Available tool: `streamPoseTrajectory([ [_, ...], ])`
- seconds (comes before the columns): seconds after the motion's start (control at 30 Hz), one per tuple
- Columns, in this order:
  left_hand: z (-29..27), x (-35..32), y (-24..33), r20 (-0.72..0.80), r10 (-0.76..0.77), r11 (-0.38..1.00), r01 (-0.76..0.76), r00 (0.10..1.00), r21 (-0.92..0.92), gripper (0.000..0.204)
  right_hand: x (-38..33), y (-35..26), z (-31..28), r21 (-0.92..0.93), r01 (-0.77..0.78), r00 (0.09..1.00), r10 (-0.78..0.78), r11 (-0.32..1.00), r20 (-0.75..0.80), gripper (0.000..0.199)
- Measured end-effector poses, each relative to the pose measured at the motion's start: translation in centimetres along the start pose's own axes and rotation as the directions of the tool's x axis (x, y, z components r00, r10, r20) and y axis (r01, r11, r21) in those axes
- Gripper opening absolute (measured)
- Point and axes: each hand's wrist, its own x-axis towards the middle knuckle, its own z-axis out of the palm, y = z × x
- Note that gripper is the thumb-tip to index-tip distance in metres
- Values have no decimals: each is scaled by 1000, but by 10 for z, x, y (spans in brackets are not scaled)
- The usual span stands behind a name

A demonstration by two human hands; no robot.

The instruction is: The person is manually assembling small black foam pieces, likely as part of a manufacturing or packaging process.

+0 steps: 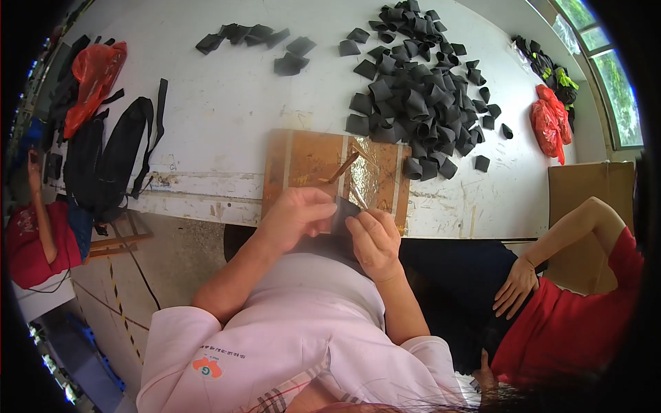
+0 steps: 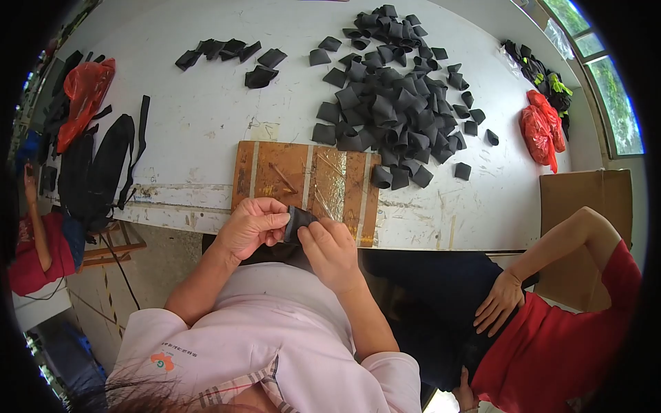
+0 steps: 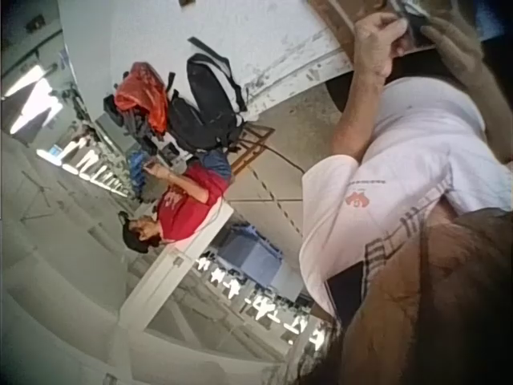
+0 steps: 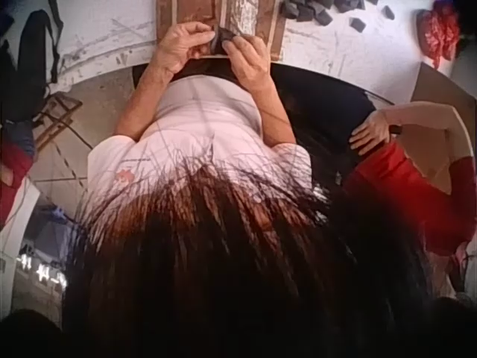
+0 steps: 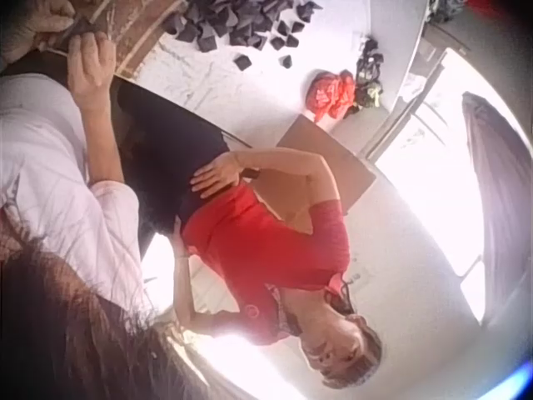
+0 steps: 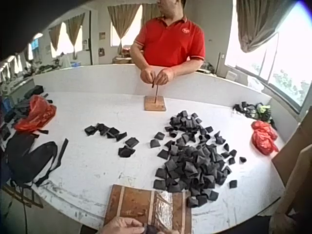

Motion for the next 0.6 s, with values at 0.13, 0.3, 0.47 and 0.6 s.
streamPoseTrajectory([
  [0.13,10,-11,-4,-131,229,943,-186,965,276,3,22,-14,-16,196,-370,928,352,908,118,36],
  [0.3,28,-20,-9,-45,567,712,-462,822,529,5,25,-29,-11,457,-626,763,617,632,191,27],
  [0.47,32,-15,-26,91,863,211,-519,496,828,4,21,-25,6,260,-493,858,513,830,-10,10],
  [0.6,25,-7,-28,-193,779,523,-448,596,725,16,19,-25,15,103,-440,895,445,892,-35,14],
])
